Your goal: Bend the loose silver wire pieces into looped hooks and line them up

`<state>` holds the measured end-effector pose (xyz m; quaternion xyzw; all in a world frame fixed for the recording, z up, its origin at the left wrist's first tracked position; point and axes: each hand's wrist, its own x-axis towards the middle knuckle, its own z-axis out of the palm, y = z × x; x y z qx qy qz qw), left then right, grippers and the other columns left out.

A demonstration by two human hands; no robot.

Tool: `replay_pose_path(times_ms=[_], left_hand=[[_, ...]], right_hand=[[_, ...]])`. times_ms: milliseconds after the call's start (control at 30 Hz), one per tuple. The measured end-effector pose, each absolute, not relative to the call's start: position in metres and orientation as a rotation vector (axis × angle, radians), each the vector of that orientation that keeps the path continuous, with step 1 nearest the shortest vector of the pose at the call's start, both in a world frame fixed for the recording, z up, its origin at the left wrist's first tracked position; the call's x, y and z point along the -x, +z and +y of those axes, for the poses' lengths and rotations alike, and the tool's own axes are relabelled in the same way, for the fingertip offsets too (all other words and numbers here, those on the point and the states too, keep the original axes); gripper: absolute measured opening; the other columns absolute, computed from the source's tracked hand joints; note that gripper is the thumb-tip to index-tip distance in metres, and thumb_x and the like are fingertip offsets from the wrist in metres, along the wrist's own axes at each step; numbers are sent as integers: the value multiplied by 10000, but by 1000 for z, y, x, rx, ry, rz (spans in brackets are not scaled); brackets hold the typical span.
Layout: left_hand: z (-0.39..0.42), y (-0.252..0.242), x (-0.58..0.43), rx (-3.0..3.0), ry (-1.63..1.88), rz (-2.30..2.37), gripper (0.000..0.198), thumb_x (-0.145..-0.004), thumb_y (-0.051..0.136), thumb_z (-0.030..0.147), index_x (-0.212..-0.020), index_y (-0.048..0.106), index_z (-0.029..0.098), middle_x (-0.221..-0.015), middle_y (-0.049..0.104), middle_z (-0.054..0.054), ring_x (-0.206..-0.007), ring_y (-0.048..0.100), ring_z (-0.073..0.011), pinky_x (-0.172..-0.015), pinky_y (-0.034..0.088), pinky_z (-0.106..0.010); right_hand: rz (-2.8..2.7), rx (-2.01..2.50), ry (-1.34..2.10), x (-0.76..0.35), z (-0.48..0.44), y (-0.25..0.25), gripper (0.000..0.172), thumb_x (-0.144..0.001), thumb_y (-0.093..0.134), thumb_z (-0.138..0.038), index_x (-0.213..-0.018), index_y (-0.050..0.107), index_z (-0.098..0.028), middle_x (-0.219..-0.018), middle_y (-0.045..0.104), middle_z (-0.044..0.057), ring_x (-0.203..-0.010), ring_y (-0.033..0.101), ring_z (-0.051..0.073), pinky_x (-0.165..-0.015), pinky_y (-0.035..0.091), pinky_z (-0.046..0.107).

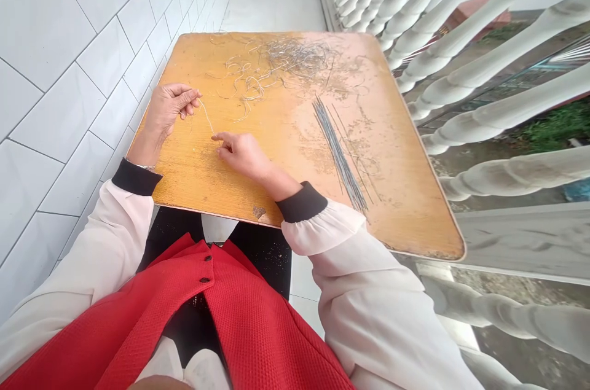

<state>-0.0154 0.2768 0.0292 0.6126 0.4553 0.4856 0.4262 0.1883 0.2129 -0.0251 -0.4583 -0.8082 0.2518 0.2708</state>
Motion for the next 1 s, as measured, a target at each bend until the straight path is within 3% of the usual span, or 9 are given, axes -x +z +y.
replay_pose_path(times_ms=[167,367,500,567,700,833,1000], left_hand=[[274,31,14,-1559,1185,1145,257,-906,714,162,-652,675,174,-657,697,4,-533,561,-43,-492,365,-198],[268,34,11,-1541,1206,1110,256,-931,700,169,-676,676,158,-644,671,15,-528,536,-34,-501,356,-209],[266,35,9,-1542,1195,1070,248,-933,695,155,-685,688,160,-635,662,25,-511,531,-30,-496,358,-213],[265,35,8,-1545,1189,1065,247,-930,698,155,-683,690,154,-640,668,22,-510,536,-28,-493,360,-203],[261,36,4,-1589,1161,1086,246,-918,703,150,-673,678,147,-634,677,15,-506,549,-30,-486,361,-175],[260,34,-1,-1597,1127,1060,228,-908,702,129,-682,672,138,-603,663,21,-487,547,-26,-469,348,-158],[263,31,-4,-1599,1104,1071,238,-910,704,123,-676,658,132,-558,631,35,-462,533,-18,-448,337,-143]], right_hand=[[-2269,1209,629,-188,212,-24,436,-865,539,-106,-1226,781,-136,-918,787,101,-673,637,180,-683,462,306],[-2107,1312,732,-193,215,-22,444,-881,709,-335,-1263,748,-110,-823,771,82,-705,663,194,-668,471,298],[-2051,1365,666,-199,219,-19,396,-912,687,-514,-987,813,-146,-808,759,87,-666,629,186,-648,441,307],[-2013,1322,642,-201,220,-17,501,-915,640,-635,-823,789,-166,-747,727,72,-648,604,177,-631,427,305],[-1774,1185,825,-196,219,-14,632,-856,593,-789,-793,762,-183,-777,734,68,-695,613,171,-643,473,292],[-1588,1107,1088,-186,217,-12,451,-823,750,-625,-809,775,-176,-742,744,59,-624,581,128,-615,492,260],[-1508,1161,1101,-181,216,-15,195,-841,775,-327,-732,762,-166,-629,710,29,-527,519,97,-537,450,233]])
